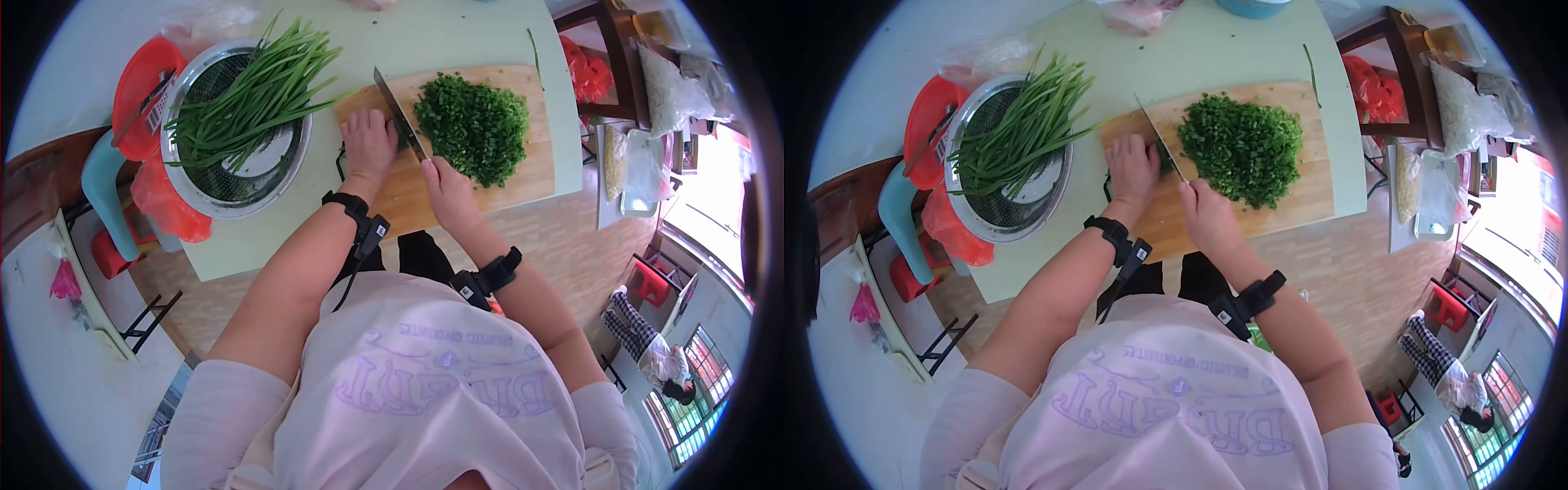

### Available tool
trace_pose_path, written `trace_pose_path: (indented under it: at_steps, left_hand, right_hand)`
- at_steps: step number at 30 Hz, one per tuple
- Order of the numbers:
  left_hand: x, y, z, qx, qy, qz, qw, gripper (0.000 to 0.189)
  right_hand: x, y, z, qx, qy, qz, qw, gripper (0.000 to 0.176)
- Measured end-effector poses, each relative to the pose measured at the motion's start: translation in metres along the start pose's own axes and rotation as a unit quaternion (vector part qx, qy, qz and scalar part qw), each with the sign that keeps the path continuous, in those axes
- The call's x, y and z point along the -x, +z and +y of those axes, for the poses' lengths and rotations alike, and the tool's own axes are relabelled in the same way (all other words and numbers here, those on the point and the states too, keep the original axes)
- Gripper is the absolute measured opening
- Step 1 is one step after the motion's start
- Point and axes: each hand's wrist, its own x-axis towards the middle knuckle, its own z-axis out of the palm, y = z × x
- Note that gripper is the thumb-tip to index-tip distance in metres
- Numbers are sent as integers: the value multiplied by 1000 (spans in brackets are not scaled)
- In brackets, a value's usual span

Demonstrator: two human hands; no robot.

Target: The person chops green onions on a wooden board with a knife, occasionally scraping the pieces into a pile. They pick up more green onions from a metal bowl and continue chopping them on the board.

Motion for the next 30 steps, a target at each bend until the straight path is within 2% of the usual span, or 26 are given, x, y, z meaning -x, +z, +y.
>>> trace_pose_path:
  at_steps: [3,17,20,23,30]
  left_hand:
    - [0,2,3,-5,-11,-12,1000,12]
    - [-1,4,3,-14,-13,6,1000,13]
    - [0,2,4,-22,-26,-19,999,13]
    - [0,5,3,-23,-22,-16,999,14]
    - [0,3,4,-8,-21,-13,1000,12]
  right_hand:
    - [2,-10,-11,-16,43,-21,999,35]
    - [7,0,-19,4,5,-4,1000,35]
    - [10,4,-22,15,14,6,1000,35]
    - [8,1,-23,-34,39,-9,999,35]
    - [3,-7,-23,-33,51,-29,998,36]
